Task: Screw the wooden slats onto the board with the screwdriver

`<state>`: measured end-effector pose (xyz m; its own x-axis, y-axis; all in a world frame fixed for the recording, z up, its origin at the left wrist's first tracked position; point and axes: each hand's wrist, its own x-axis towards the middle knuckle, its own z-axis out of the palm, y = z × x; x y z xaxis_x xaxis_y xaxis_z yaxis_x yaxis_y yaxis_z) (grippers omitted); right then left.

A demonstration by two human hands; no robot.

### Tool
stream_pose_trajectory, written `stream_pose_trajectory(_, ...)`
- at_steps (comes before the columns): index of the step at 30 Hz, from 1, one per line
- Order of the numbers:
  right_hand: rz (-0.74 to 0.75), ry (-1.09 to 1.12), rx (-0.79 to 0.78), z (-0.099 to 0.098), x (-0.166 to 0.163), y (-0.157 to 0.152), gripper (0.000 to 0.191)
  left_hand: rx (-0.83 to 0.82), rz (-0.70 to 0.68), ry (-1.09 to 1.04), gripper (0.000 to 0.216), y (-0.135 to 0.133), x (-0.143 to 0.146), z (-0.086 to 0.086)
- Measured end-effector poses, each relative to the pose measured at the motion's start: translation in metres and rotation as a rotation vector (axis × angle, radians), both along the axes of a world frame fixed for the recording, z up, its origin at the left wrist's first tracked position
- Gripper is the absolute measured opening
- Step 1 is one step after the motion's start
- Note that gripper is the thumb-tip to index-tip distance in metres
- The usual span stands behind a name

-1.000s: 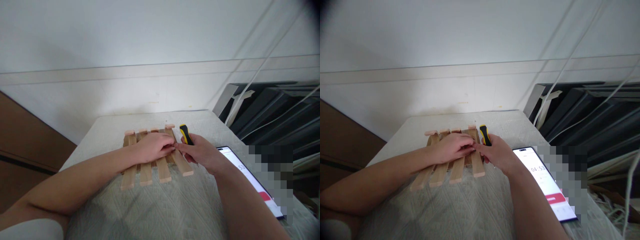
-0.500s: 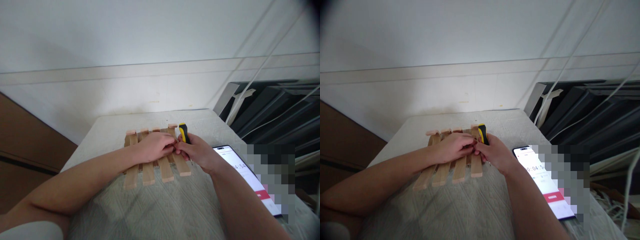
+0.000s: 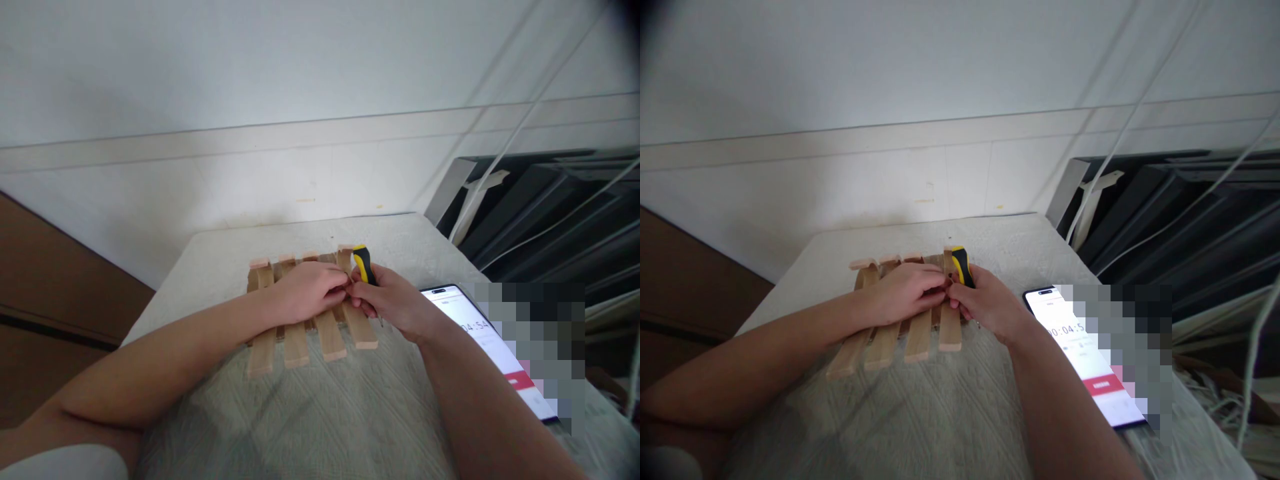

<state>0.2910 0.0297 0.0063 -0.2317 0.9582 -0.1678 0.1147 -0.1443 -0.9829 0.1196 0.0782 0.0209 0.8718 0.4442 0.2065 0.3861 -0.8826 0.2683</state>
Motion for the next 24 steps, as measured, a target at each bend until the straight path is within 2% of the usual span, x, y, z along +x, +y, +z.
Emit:
stream_pose_trajectory(10,0.031,0.02,-0.003,0.002,0.0,0.0,0.013,-0.08,0.06,-0.024,0.004,-0.003,-0.001,0.003)
stream_pose_trajectory(18,0.03,0.043,0.009,0.006,0.001,-0.003,0.02,-0.079,0.111,0.034,0.013,-0.001,-0.002,0.006)
stream_pose_trajectory(20,-0.008,0.059,0.044,0.008,0.002,-0.004,0.025,-0.092,0.108,0.037,0.01,-0.001,-0.002,0.006)
stream_pose_trajectory(22,-0.107,0.134,0.079,0.01,0.005,-0.003,0.027,-0.099,0.097,0.023,0.007,-0.002,-0.003,0.006)
stream_pose_trajectory(24,-0.227,0.252,0.086,0.012,0.008,-0.001,0.022,-0.105,0.091,0.01,0.017,-0.002,-0.003,0.006)
